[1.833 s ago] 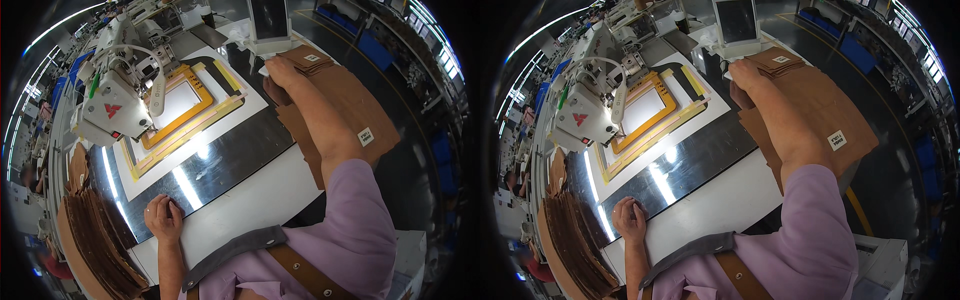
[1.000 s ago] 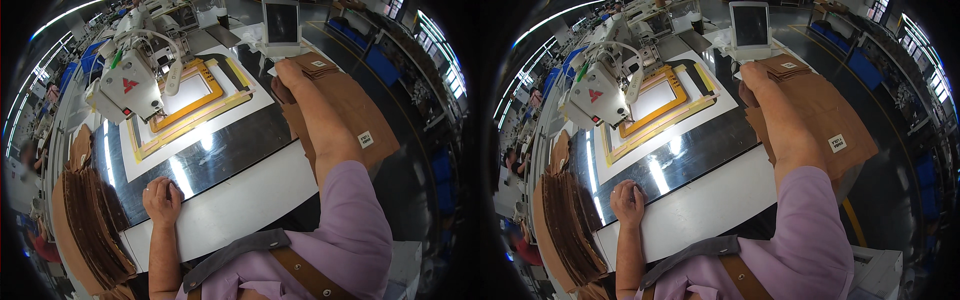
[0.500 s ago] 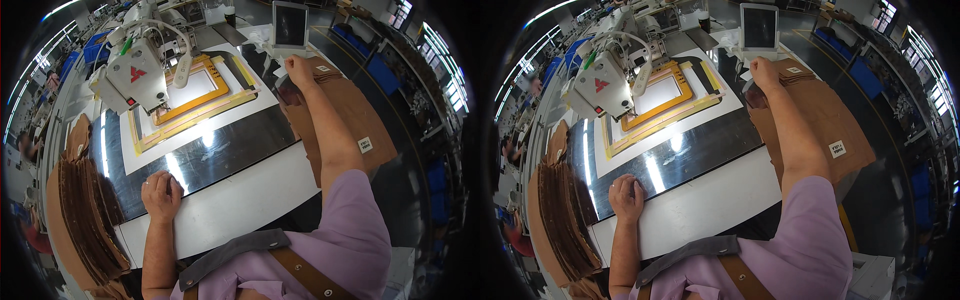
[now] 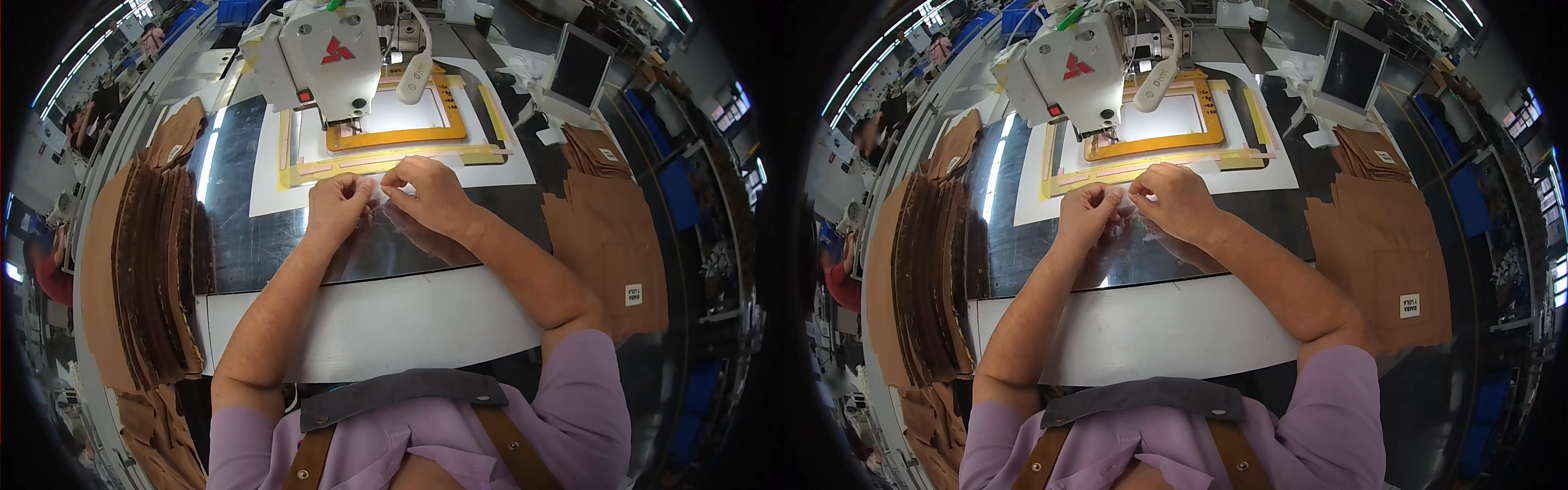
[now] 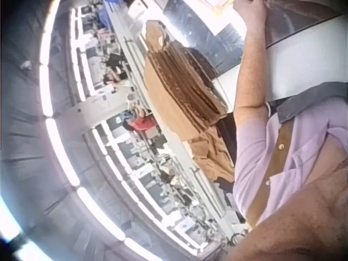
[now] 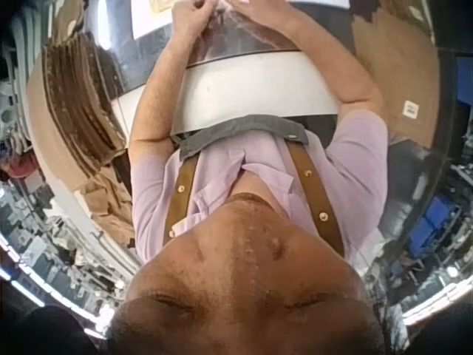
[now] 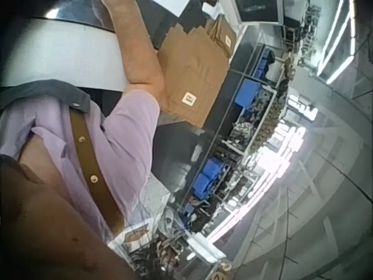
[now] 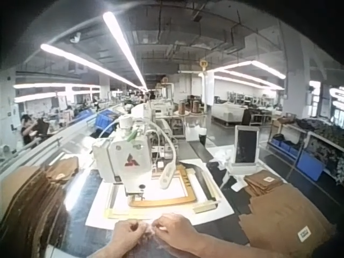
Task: Sewing and assembling leather components using an industrial sewing machine.
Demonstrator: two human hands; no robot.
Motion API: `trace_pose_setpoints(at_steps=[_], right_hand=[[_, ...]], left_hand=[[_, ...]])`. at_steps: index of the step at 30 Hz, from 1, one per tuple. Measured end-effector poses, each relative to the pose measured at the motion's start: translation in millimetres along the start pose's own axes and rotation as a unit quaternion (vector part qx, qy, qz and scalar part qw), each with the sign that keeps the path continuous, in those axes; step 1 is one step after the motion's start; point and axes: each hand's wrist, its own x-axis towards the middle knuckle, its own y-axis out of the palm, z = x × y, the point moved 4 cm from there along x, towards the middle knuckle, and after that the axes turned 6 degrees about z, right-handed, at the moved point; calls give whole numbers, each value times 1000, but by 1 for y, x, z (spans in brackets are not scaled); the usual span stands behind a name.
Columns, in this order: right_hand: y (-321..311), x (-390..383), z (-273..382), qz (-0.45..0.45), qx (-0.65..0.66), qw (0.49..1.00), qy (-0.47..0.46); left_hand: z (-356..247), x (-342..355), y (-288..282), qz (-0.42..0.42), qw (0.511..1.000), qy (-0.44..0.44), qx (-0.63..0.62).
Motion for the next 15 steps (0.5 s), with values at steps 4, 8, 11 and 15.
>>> trace_pose_setpoints(at_steps=[4,8,11,15], right_hand=[[-9,-9,-9,10,-44,998,-50],[-4,-18,-22,46,-112,991,-64],[-6,-18,-20,29,-172,982,-75],[-7,-21,-18,10,-180,979,-91]], left_hand=[[7,19,-20,-46,993,45,103],[4,31,-29,-100,970,63,213],[0,30,-27,-119,955,108,251],[-4,30,-28,-140,949,117,256]])
